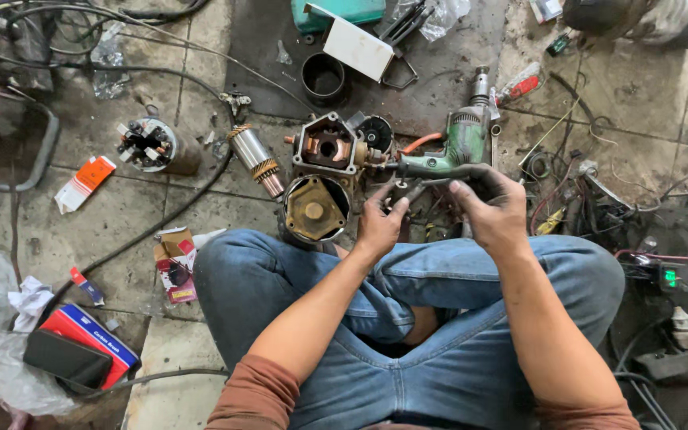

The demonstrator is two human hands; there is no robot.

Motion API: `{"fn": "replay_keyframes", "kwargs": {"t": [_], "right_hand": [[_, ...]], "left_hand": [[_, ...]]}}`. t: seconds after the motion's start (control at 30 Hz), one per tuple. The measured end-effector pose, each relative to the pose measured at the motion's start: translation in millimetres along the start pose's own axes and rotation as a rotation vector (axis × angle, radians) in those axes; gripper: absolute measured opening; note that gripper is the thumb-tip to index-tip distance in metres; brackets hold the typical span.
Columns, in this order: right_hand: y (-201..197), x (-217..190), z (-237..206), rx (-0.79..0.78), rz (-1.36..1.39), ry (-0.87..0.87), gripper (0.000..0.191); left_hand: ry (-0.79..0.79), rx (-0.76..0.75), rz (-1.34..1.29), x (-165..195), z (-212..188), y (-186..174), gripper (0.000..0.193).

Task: The person sits on the floor and works on a disassembled electric motor. They use a metal rod to push out a component from a yellow housing and then use pliers to adjust a small part inside the housing.

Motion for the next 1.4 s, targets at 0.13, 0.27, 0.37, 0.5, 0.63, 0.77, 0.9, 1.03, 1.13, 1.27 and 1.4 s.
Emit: {"fn": "replay_keyframes", "kwargs": {"t": [0.13, 0.27, 0.37, 0.5, 0.63, 0.77, 0.9, 1.03, 1.13, 1.27, 1.4], "right_hand": [[-20, 24, 16, 0.098, 0.193, 0.147, 0.016], [-26, 31, 26, 0.085, 0.089, 0.027, 0.017], [-27, 31, 29, 0.078, 0.068, -0.022, 0.017], [-26, 33, 30, 0.065, 0.09, 0.035, 0.017], [-25, 36, 30, 0.064, 0.159, 0.062, 0.018], [-22, 35, 28, 0.055, 0.152, 0.037, 0.019], [-23, 31, 25, 0.076, 0.092, 0.027, 0.018], [-25, 29, 24, 0.092, 0.115, 0.055, 0.017], [-20, 28, 23, 0.048, 0.115, 0.004, 0.017], [-15, 33, 24, 0.03, 0.158, 0.05, 0.018], [-16, 30, 25, 0.021, 0.199, 0.027, 0.019]], "left_hand": [[0.095, -0.006, 0.14, 8, -4, 8, 0.036], [0.057, -0.011, 0.151, 9, -1, 16, 0.034], [0.065, -0.017, 0.175, 12, 2, 19, 0.034], [0.065, -0.013, 0.156, 14, 1, 20, 0.034], [0.084, -0.027, 0.158, 18, 1, 20, 0.033], [0.069, -0.038, 0.183, 22, -1, 17, 0.034], [0.106, -0.027, 0.176, 26, -1, 14, 0.035], [0.073, -0.004, 0.184, 26, -1, 11, 0.033], [0.076, 0.0, 0.188, 28, -1, 11, 0.032], [0.11, 0.012, 0.139, 32, -1, 11, 0.032], [0.136, 0.003, 0.144, 38, 0, 12, 0.032]]}}
Point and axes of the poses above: each hand's wrist, its own z-axis towards the middle knuckle, its own y-axis out of the palm, x = y × z, the point moved 4 cm from there along z, towards the middle knuckle, and after that the axes turned 8 degrees about y, right-handed, at the moved point
